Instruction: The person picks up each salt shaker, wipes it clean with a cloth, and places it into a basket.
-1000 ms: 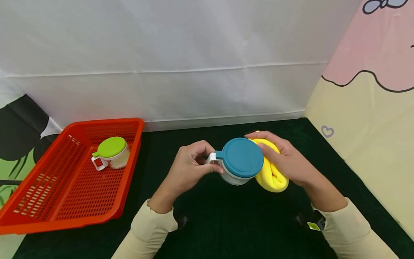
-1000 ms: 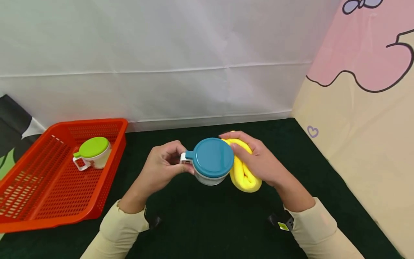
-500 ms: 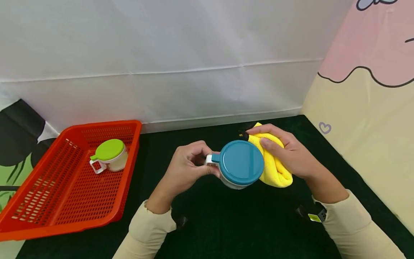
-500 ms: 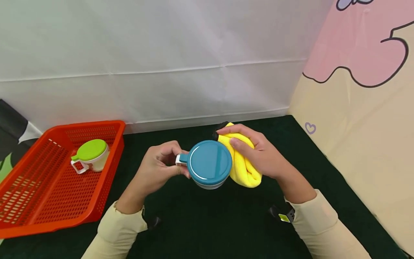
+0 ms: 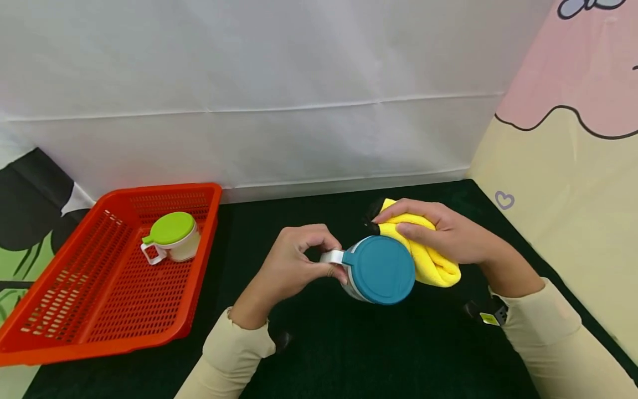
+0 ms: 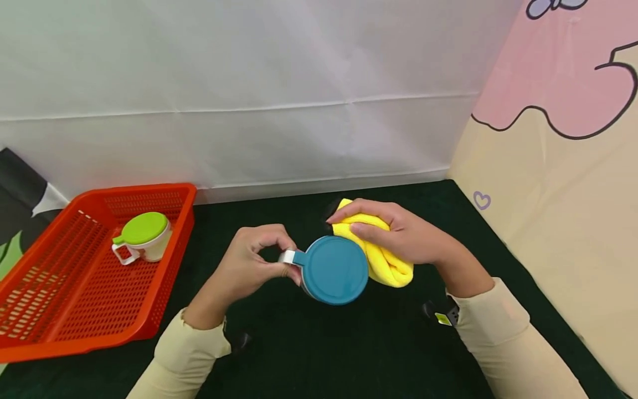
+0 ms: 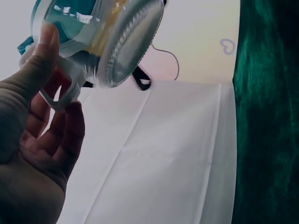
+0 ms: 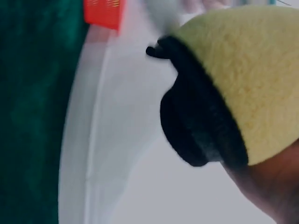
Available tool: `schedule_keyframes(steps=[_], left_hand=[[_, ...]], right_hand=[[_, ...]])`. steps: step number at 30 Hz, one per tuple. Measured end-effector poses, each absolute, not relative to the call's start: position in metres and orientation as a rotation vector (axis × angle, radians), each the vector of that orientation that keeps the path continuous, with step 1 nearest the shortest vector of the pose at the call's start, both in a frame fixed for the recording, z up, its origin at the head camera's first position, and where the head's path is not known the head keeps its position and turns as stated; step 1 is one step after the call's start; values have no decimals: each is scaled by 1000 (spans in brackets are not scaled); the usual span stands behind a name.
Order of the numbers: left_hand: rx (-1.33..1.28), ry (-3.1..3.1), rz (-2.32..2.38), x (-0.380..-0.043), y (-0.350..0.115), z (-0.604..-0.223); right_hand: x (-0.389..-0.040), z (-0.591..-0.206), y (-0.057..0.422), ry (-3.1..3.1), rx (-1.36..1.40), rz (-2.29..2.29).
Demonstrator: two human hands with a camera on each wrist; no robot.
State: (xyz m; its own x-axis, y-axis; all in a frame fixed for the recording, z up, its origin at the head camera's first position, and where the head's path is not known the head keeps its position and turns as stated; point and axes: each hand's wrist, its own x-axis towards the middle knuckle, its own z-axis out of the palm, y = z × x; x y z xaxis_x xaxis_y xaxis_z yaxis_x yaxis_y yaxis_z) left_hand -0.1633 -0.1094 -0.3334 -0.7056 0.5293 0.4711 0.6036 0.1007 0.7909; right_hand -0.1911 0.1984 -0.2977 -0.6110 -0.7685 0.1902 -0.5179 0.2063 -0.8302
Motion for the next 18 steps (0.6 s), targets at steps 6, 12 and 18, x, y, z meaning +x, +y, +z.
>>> schedule_keyframes(steps=[6, 12, 18], left_hand=[[-1253, -2264, -1780, -162, -107, -335], [-1277, -2227, -1800, -160, -107, -335], [-1322, -2261, -1786, -161, -106, -335]], right_hand=[[-197, -298, 195, 2146, -1255, -1187], [-198, -299, 190, 2082, -1294, -1255], [-196, -302, 188, 2088, -1276, -1182]])
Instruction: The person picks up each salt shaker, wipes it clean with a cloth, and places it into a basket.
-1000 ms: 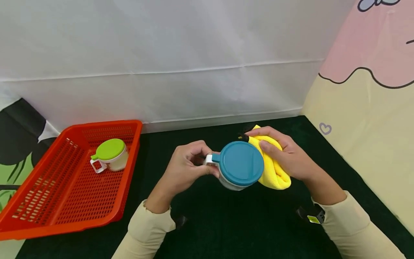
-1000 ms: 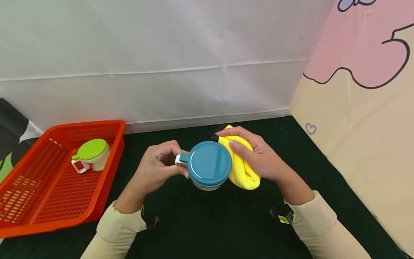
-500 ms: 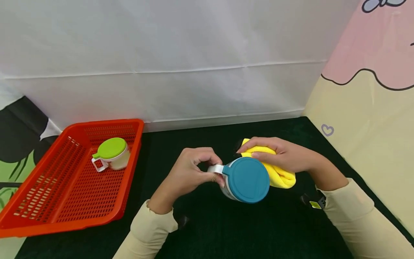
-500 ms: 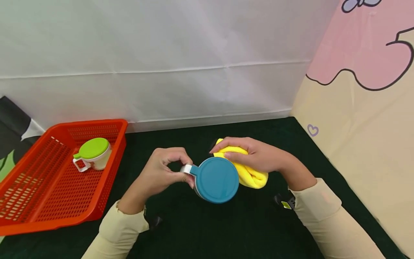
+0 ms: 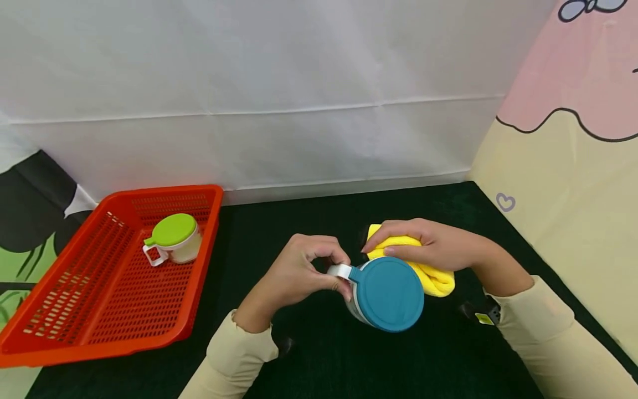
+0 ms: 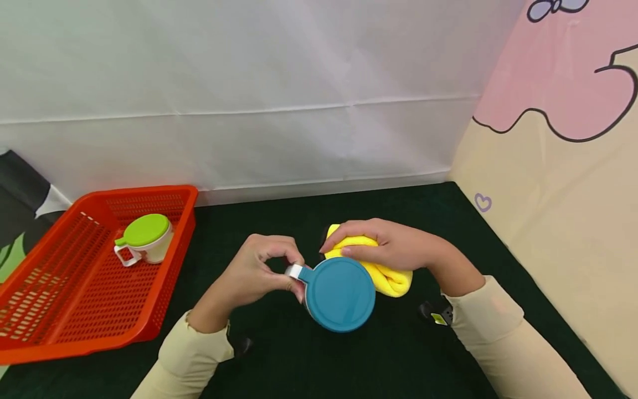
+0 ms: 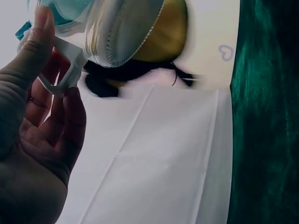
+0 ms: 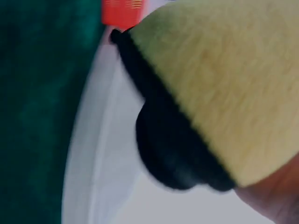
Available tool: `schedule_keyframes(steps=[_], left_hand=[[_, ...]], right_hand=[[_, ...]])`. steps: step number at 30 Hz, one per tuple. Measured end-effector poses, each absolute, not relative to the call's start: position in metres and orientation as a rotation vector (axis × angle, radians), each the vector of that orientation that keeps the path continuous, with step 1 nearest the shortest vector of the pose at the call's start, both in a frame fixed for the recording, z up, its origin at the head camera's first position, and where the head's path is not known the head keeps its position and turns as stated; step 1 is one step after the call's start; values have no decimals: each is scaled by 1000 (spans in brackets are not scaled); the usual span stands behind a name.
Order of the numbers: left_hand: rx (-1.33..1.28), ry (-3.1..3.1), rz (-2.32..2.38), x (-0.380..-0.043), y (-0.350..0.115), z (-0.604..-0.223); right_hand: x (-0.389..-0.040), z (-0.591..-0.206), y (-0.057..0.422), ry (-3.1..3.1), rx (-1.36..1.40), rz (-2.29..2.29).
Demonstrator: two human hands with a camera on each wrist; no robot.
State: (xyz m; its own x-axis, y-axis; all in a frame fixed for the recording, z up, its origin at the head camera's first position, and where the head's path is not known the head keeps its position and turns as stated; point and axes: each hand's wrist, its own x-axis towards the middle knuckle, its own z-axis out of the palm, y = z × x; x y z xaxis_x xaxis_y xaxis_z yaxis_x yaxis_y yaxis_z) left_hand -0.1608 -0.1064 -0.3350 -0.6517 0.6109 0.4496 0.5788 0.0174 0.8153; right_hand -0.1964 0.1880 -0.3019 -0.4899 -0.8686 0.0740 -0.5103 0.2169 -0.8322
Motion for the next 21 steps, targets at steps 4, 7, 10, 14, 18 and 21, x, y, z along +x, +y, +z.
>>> schedule_keyframes(steps=[4, 7, 10, 14, 18, 21], left_hand=[[1304, 2229, 1759, -161, -107, -334], [1321, 2208, 1765, -160, -109, -332], [1342, 2185, 1735, -161, -109, -332], [1372, 2189, 1709, -162, -108, -333], [1393, 2198, 1718, -160, -109, -333], [1370, 2203, 1697, -161, -109, -334]], right_hand=[[-195, -297, 193, 2024, -1314, -1311], [-197, -307, 189, 1955, -1225, -1342], [-198, -317, 186, 1924, -1154, -1344], [-197, -315, 190, 1912, -1192, -1415], [-197, -314, 186, 1944, -1188, -1363], [-198, -314, 183, 2010, -1178, -1282]])
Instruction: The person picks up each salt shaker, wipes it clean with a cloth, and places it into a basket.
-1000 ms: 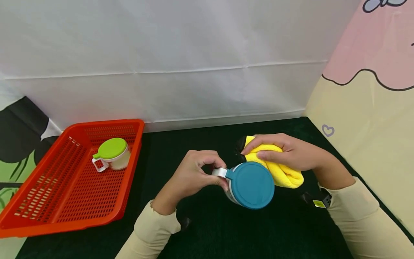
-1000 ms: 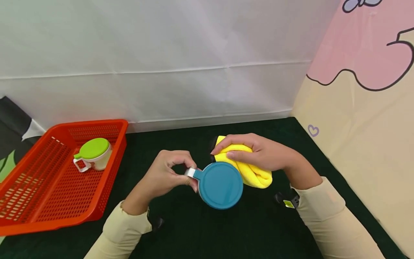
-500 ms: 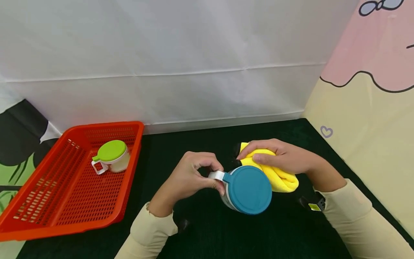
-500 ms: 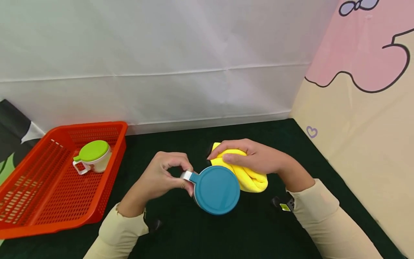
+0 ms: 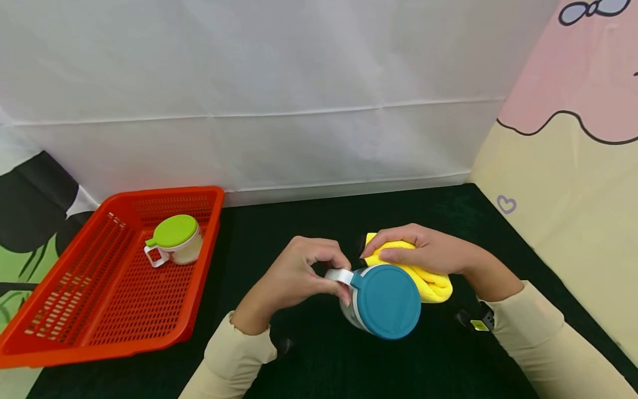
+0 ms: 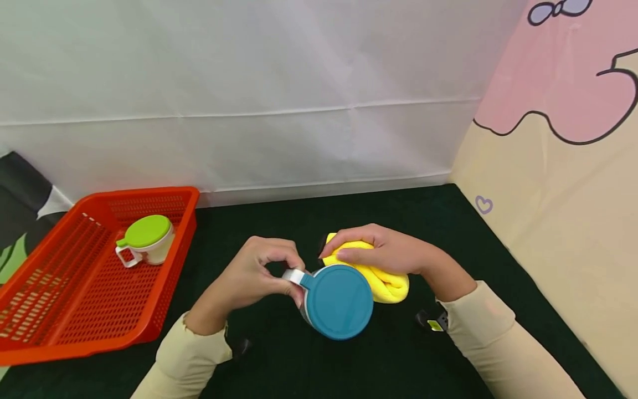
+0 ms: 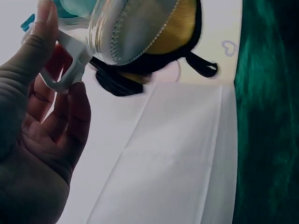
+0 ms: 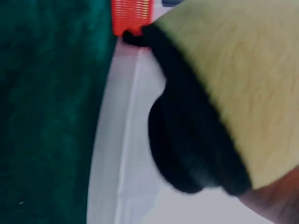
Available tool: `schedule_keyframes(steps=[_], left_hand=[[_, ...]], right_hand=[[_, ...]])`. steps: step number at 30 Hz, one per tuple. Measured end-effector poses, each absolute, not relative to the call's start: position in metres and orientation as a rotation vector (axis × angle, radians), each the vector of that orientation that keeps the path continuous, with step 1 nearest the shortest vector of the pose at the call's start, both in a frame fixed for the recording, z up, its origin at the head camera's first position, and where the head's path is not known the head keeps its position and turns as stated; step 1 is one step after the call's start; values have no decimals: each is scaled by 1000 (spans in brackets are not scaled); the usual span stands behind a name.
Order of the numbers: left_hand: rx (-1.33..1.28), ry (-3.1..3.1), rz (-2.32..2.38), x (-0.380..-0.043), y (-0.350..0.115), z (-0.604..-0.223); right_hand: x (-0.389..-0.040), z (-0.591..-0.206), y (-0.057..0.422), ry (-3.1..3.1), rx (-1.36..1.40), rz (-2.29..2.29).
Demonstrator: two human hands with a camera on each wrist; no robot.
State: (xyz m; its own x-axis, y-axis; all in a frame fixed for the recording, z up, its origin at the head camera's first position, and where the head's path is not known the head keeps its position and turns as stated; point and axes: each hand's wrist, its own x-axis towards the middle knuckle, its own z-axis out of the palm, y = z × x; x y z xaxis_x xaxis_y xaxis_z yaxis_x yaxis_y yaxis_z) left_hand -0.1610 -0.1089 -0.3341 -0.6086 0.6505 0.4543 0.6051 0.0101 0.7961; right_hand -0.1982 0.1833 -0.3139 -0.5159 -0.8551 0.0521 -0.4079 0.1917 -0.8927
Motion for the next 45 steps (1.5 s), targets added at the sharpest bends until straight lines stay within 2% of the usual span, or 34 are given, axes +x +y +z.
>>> schedule_keyframes(steps=[6, 12, 18, 24, 29, 37, 45], left_hand=[[1350, 2282, 1641, -161, -109, -335], [1365, 2286, 1615, -161, -109, -337], [1364, 2327, 1622, -161, -110, -337], [1380, 2317, 1637, -159, -112, -334], [1387, 2324, 1631, -162, -113, -332], [1426, 2293, 1604, -164, -110, -327], [1366, 2384, 1744, -168, -121, -323]], right_hand=[[-202, -305, 188, 2031, -1273, -1312], [-207, -314, 179, 2045, -1236, -1215], [-206, -299, 179, 2055, -1333, -1187], [-214, -309, 169, 2032, -1297, -1157], [-212, -298, 177, 2019, -1382, -1218], [-218, -301, 163, 2053, -1334, -1106], [-213, -297, 188, 1983, -1334, -1417]])
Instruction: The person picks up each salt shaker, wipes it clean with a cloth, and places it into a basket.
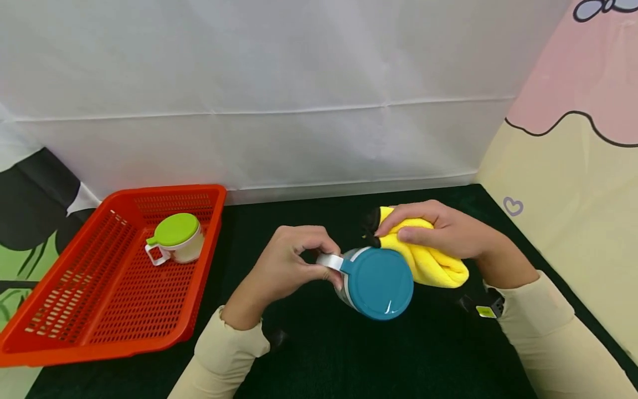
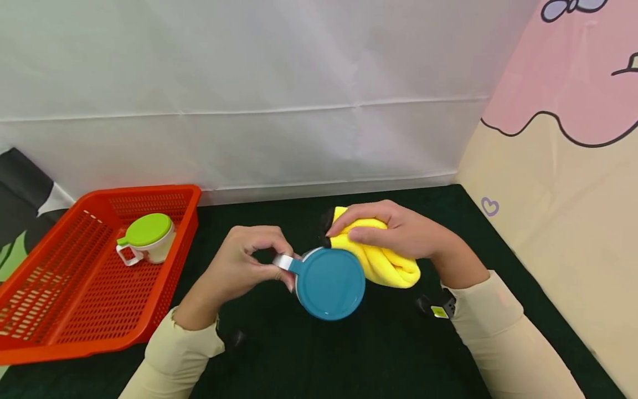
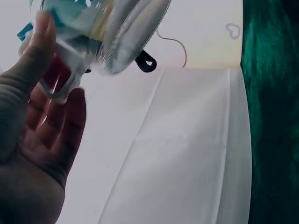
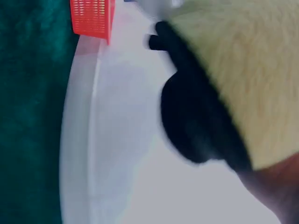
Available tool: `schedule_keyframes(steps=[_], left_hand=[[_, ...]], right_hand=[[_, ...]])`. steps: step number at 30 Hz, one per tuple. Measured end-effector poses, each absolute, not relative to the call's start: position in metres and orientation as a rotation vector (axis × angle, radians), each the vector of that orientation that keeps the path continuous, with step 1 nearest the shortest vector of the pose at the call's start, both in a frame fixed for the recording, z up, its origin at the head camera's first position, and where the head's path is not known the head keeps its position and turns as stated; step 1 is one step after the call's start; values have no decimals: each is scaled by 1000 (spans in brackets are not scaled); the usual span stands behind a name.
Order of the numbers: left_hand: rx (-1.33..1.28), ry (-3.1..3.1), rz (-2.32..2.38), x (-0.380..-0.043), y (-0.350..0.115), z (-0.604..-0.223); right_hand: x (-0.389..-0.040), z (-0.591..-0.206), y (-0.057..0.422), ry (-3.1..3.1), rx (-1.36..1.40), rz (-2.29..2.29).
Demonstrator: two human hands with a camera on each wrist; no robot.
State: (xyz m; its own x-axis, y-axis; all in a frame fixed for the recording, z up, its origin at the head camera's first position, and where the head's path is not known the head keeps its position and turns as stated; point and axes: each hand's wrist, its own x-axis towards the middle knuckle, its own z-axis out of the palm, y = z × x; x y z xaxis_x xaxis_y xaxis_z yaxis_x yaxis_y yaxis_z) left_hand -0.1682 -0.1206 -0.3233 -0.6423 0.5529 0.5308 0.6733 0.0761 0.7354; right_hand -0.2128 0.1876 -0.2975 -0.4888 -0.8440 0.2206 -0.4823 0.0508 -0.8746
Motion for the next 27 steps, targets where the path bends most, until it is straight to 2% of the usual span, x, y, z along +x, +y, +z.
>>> schedule_keyframes(steps=[6, 13, 20, 23, 27], left_hand=[[-1188, -2161, -1617, -168, -119, -323], [-1387, -2208, -1671, -163, -104, -330], [-1174, -2244, -1603, -168, -118, -330], [-1140, -2267, -1574, -170, -122, -331], [-1252, -2242, -1582, -167, -117, -329]], right_hand=[[-203, -323, 187, 2029, -1111, -1671], [-212, -312, 177, 2032, -1261, -1385], [-195, -332, 191, 1991, -975, -1609], [-186, -322, 198, 2046, -1020, -1671], [-188, -301, 194, 2189, -1164, -1534]])
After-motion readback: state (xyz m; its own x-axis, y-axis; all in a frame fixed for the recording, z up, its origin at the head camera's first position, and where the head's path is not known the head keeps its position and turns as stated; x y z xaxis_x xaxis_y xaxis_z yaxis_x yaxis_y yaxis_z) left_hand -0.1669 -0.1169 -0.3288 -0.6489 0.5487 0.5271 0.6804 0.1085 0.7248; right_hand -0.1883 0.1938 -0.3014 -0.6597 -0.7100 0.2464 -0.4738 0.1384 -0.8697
